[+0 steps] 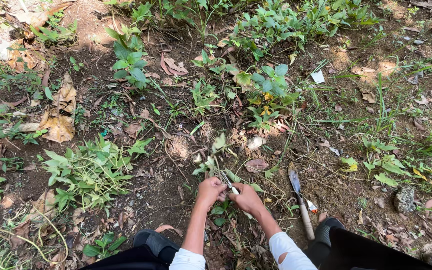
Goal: The person uses pruning shears to cut weeds at the base and then uses a hand hoe to loosen and clear the soil in a small patch. The person gathers the cut weeds and places them in a pile to the side.
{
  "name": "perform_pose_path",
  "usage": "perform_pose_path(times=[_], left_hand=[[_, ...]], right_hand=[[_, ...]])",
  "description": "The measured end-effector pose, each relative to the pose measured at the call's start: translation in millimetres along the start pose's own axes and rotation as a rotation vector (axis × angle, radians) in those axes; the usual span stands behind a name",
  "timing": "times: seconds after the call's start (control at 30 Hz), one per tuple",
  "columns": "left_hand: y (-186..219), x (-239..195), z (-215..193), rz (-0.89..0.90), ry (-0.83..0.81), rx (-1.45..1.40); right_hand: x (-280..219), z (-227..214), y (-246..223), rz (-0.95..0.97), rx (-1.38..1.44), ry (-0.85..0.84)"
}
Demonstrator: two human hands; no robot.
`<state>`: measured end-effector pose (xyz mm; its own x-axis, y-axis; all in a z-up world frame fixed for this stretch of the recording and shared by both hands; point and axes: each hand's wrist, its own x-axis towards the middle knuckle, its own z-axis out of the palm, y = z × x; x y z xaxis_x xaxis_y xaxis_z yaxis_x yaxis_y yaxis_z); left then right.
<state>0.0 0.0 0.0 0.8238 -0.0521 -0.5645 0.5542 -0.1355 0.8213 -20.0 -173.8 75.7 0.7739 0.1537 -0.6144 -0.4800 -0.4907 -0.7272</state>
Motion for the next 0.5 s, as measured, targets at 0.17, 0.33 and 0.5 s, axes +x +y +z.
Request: perform_pose_path(times=[0.17,0.33,0.5], left_hand=[[16,-14,-4,-0.098,-0.033,0.023],[24,-20,-8,-0.114,-0.085,0.035],[17,-20,-9,-0.138,-0.099,-0.050]], right_hand=[[19,-7,27,-0.201,-0.106,0.002],[7,-11,12,-0.040,-0.116,-0.081],[1,-12,8,-0.093,-0.165,-0.065]])
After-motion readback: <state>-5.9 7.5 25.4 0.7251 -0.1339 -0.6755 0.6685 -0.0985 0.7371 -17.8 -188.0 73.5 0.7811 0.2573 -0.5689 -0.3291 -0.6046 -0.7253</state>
